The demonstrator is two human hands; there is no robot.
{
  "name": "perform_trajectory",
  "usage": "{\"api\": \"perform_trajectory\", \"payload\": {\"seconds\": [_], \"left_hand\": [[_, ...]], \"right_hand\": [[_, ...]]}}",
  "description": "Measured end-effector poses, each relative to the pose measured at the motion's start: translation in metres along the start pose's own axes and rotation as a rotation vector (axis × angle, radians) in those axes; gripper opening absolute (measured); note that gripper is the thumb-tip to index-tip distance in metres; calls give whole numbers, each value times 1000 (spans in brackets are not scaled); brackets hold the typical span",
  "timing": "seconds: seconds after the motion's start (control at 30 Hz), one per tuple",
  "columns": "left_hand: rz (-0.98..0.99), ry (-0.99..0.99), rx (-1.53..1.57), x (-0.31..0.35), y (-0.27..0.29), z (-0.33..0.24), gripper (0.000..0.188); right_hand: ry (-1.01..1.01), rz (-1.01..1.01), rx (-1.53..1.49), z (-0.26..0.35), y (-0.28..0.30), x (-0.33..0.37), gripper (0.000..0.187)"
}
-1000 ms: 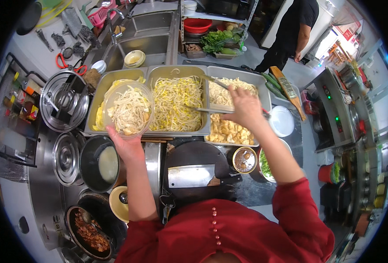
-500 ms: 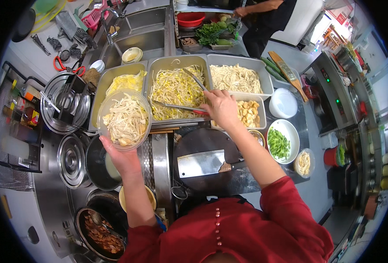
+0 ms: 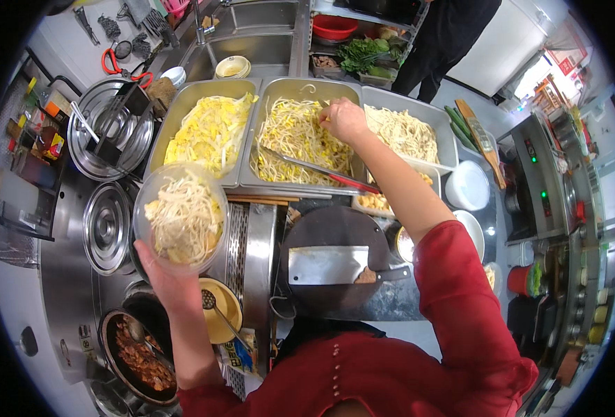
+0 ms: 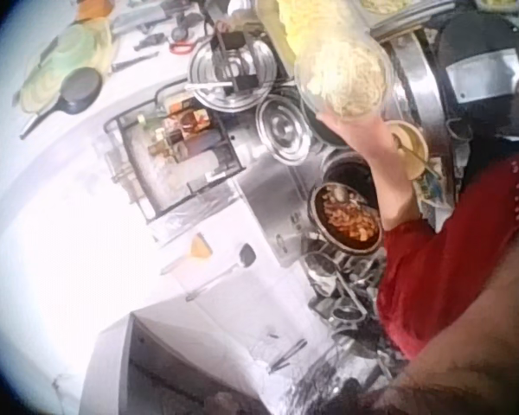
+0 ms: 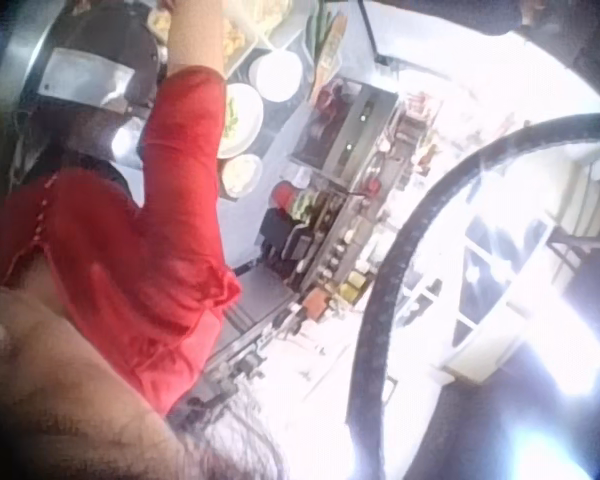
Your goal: The person assembles two noodle bowls in a commercial kitchen. They use tongs to place bean sprouts and other toppings into clear plastic bowls, then ladle broth and add peanuts and other garnishes. The bowls are sealed with lids and placed into a delivery box.
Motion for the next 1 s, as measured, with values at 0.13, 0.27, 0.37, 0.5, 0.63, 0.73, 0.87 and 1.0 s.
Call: {"api": "perform_trajectory", "payload": {"seconds": [0.13,0.27,0.37,0.5,0.63,0.73,0.87,1.0], "left_hand": [[41,-9,62,-11,3,-15,60],[41,-21,29,-20,7,-21,61],[13,-45,19,-29,9,-20,62],[12,-68,30,-32,10,-24,66],[-96,-87,-12,-31,12,-32,66],[-159,-97,-1,-29,10,-36,68],[-147,-97,-4,-22,4,-35,70],[41,-90,7,-23,1,-33,66]], "right_hand": [[9,52,85,2,-29,-24,15],[95,73,204,0,-48,-28,16],[97,46,149,1,-41,-35,16],[-138,-219,-201,6,36,-41,10],[159,-955,-524,15,181,-15,6],[311,-1353,-750,30,228,-4,7],[53,-764,-371,49,164,-94,40],[-140,-147,-311,43,74,-86,100]]}}
Point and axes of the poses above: each hand's wrist, its own x-axis away from the middle knuckle, its own y-axis out of the back of the hand, z = x × y, the point moved 2 cm from there along -x, towards the middle knuckle, and after that the axes turned 4 degrees about -z, right-handed, at the moved point
